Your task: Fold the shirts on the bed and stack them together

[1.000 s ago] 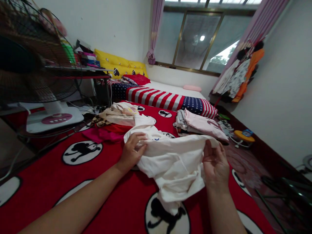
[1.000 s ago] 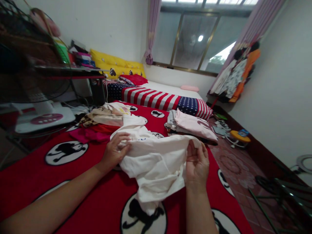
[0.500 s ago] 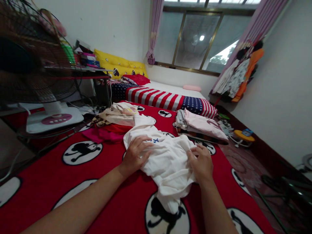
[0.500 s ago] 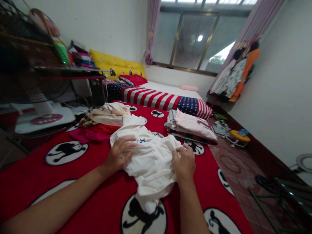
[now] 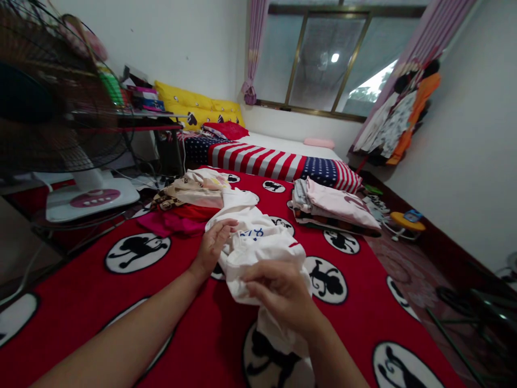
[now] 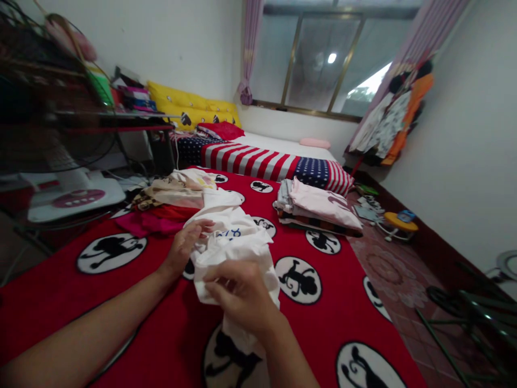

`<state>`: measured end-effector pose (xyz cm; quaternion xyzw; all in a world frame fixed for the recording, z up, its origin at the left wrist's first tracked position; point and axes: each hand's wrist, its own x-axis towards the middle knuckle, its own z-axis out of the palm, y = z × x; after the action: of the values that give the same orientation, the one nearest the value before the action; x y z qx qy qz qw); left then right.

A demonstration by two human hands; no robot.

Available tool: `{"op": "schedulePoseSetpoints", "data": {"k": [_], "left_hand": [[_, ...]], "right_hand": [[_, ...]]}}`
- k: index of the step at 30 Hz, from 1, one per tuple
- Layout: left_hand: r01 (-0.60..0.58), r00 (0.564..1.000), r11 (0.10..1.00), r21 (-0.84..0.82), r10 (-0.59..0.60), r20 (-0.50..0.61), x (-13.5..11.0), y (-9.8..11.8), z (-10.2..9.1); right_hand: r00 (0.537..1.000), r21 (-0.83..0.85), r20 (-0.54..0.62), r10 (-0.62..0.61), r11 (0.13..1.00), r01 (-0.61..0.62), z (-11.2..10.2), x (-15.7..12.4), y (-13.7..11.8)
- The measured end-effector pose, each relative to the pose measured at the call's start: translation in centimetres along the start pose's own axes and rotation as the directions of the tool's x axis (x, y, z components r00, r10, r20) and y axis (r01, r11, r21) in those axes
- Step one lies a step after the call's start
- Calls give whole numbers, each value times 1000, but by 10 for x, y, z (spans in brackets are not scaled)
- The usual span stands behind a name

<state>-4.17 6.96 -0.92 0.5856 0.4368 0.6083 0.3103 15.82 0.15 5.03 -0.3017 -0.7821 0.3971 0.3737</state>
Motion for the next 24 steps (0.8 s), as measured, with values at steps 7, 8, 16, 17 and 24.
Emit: {"op": "schedulePoseSetpoints", "data": {"k": [7, 8, 16, 17, 24], "left_hand": [[-141, 969, 984, 108, 115, 217, -5, -2, 7], [-164, 961, 980, 114, 132, 244, -6, -2, 8], [-304, 892, 948, 95, 249, 377, -11, 8, 10], [-302, 894, 947, 110, 242, 376, -12, 8, 11], [-187, 969, 968, 169, 154, 191, -7, 6, 12]], "right_hand": [[900, -201, -427, 85, 962, -186, -51, -2, 43], [909, -229, -402, 111, 949, -217, -52, -3, 48], [926, -131, -303, 226, 952, -275, -40, -2, 44], [902, -40, -355, 247, 960, -279, -41, -1, 40], [523, 399, -786, 330, 917, 21, -80, -6, 54]]}}
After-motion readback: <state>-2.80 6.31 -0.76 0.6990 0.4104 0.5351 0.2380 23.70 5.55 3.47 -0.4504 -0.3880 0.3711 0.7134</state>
